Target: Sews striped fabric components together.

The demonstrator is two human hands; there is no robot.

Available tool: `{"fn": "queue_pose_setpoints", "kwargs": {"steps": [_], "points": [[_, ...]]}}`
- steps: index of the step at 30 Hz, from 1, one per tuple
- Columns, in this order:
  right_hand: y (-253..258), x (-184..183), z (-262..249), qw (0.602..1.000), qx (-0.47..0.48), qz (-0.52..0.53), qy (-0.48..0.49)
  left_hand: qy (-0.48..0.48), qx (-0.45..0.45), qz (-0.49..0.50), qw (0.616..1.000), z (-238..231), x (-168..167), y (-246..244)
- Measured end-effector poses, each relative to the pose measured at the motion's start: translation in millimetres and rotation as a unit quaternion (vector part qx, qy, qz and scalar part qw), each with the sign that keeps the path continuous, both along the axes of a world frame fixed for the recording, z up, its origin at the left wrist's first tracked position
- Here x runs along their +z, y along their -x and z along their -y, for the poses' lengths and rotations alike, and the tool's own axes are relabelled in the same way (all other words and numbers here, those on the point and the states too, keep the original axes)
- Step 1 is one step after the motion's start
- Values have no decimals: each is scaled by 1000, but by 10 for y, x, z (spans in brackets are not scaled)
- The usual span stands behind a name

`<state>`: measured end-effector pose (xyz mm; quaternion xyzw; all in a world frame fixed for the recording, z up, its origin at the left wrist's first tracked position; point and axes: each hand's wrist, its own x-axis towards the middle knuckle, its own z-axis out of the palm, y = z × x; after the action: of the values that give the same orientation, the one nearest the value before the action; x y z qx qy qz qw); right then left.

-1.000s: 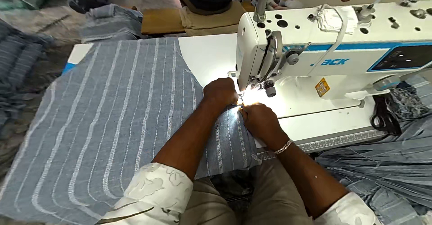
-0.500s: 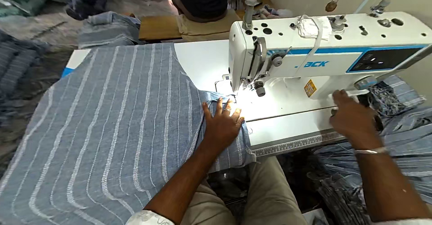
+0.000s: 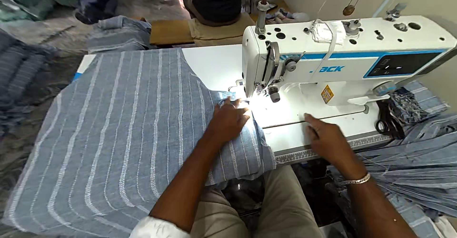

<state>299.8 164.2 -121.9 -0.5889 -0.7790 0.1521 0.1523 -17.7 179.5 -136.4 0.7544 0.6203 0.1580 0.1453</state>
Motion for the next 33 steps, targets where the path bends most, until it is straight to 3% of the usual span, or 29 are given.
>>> {"fn": "queue_pose_setpoints", "kwargs": {"steps": [3, 6, 9, 11, 15, 17, 19, 21, 23, 25, 28, 30, 33], "points": [[269, -80, 62, 997, 76, -34, -5, -23, 152, 42, 987, 234, 286, 244], [650, -144, -47, 986, 159, -37, -21, 47, 255, 9, 966, 319, 131, 400], [1111, -356, -144, 974, 210, -11, -78, -14, 235, -33, 971, 347, -159, 484], [1289, -450, 62, 974, 206, 26, -96, -51, 207, -14, 977, 497, -230, 554], [1352, -453, 584, 979, 196, 50, -39, -99, 178, 30, 979, 811, -258, 742], [1263, -364, 604, 985, 171, -18, -7, -120, 177, 31, 976, 835, -151, 626], [1178, -185, 415, 979, 105, -173, 23, -122, 155, -9, 980, 759, 123, 265], [1126, 49, 151, 934, 38, -320, 156, -92, 72, -54, 992, 694, 312, -227], [1145, 59, -202, 895, -27, -375, 241, -34, -18, -55, 998, 605, 362, -548], [1133, -28, -471, 905, -47, -353, 232, -39, -40, -35, 998, 432, 281, -562], [1102, -66, -645, 963, -20, -198, 182, -113, 9, -63, 992, 202, -78, -336], [1115, -27, -686, 982, -11, -104, 156, -68, 22, -110, 991, 191, -215, -256], [1125, 26, -732, 987, -13, -51, 155, -33, 25, -126, 991, 235, -254, -229]]}}
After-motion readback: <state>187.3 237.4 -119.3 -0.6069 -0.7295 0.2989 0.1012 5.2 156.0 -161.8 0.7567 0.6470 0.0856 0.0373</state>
